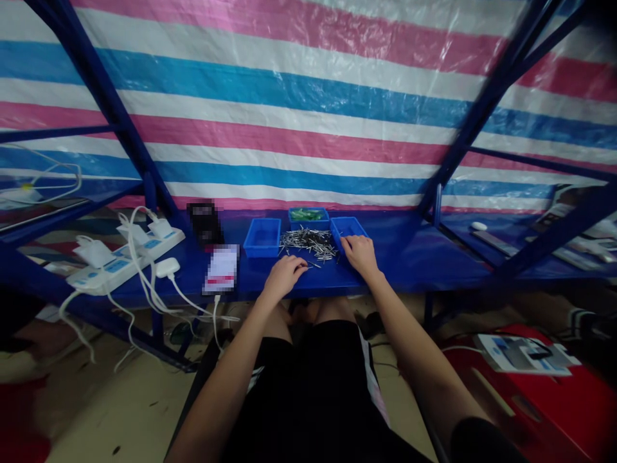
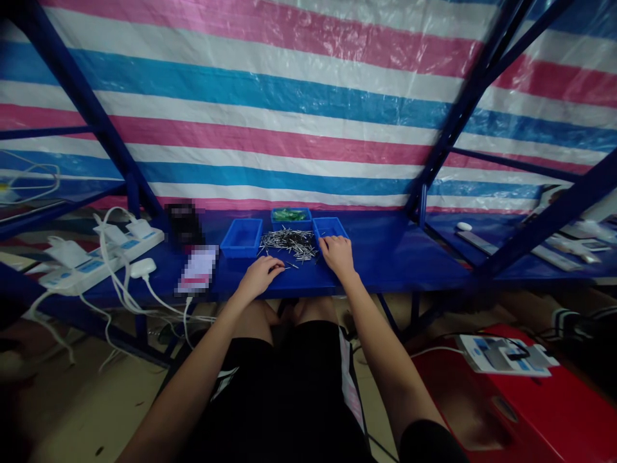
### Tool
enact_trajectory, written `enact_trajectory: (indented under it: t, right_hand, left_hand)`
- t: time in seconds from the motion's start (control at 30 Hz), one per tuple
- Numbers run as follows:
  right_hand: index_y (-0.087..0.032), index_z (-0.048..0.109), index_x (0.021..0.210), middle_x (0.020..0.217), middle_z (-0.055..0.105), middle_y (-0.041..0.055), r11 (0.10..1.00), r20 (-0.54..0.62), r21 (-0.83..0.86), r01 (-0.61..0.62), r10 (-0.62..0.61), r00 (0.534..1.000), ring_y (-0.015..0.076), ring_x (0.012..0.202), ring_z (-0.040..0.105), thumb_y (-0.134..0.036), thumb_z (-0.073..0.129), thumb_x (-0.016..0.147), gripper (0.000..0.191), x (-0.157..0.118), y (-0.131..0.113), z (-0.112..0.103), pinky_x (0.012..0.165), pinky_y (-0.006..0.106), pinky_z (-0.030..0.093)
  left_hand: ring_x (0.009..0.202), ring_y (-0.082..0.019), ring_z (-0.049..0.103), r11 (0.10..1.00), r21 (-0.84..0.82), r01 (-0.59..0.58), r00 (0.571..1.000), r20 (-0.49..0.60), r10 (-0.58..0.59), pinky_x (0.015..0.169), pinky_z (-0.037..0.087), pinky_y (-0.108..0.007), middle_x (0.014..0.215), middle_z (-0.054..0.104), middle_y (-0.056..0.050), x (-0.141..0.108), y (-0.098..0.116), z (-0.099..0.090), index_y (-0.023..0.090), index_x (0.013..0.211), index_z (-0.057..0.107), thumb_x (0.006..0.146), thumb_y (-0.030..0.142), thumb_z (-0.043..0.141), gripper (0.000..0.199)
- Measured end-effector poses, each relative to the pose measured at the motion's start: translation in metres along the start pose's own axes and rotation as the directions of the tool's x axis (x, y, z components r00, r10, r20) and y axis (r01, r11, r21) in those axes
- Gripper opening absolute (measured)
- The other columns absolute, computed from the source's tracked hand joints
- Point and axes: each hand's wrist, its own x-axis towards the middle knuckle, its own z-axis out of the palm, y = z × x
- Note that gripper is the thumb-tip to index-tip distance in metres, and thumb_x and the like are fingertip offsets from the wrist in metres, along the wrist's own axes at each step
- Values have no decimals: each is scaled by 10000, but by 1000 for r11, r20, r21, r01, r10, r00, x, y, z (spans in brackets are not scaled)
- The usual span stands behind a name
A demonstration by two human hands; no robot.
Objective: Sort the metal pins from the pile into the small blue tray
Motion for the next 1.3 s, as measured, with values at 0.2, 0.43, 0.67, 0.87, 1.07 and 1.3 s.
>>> enact_trajectory:
  t: [0.2, 0.43, 0.67, 0.87, 1.07, 1.3]
  right_hand:
    - [-177, 632, 958, 884, 636, 89, 999, -39, -26, -29, 28, 999, 225, 900, 516, -500, 347, 886, 437, -7, 9, 1, 809, 312, 268]
    - [-170, 630, 933, 873, 631, 92, 995, -80, -97, -15, 7, 997, 223, 876, 507, -401, 367, 897, 352, -17, 15, 2, 847, 335, 252]
    - [-155, 626, 844, 840, 639, 91, 988, -52, -152, 5, -13, 999, 214, 840, 515, -327, 392, 890, 294, 2, 25, 10, 801, 320, 255]
    - [-159, 613, 841, 864, 652, 86, 979, 71, -149, 140, -131, 989, 205, 848, 530, -321, 378, 896, 290, 7, 37, 5, 802, 309, 262]
    - [-173, 613, 854, 854, 660, 67, 969, 122, -70, 238, -229, 966, 185, 823, 545, -326, 389, 896, 274, -1, 42, -6, 794, 290, 278]
    - [-166, 609, 823, 810, 647, 72, 981, 50, -101, 169, -164, 985, 187, 797, 539, -316, 380, 899, 284, -5, 40, -6, 762, 291, 278]
  left_hand:
    - [827, -206, 540, 999, 51, -7, 1000, -12, 8, 757, 407, -313, 820, 624, -47, -1, 3, -2, 230, 832, 656, 824, 363, 513, 195]
    - [826, -216, 526, 995, 104, 5, 999, -35, -1, 767, 406, -334, 822, 613, -57, -3, 7, -2, 218, 830, 659, 772, 349, 563, 173]
    - [837, -196, 511, 989, 148, -6, 1000, 28, 2, 743, 398, -313, 844, 603, -39, -3, 7, -4, 219, 845, 641, 831, 309, 474, 190]
    - [831, -193, 507, 985, 172, -1, 1000, 31, -4, 731, 391, -307, 838, 598, -37, -4, 6, -3, 219, 845, 633, 842, 305, 463, 191]
    - [829, -193, 510, 985, 170, 9, 1000, 20, -13, 732, 392, -306, 833, 598, -37, -4, 6, -2, 219, 834, 634, 839, 300, 469, 183]
    - [839, -191, 515, 982, 186, 23, 999, 28, -29, 734, 395, -306, 849, 606, -35, -3, 8, -4, 219, 852, 636, 840, 295, 471, 182]
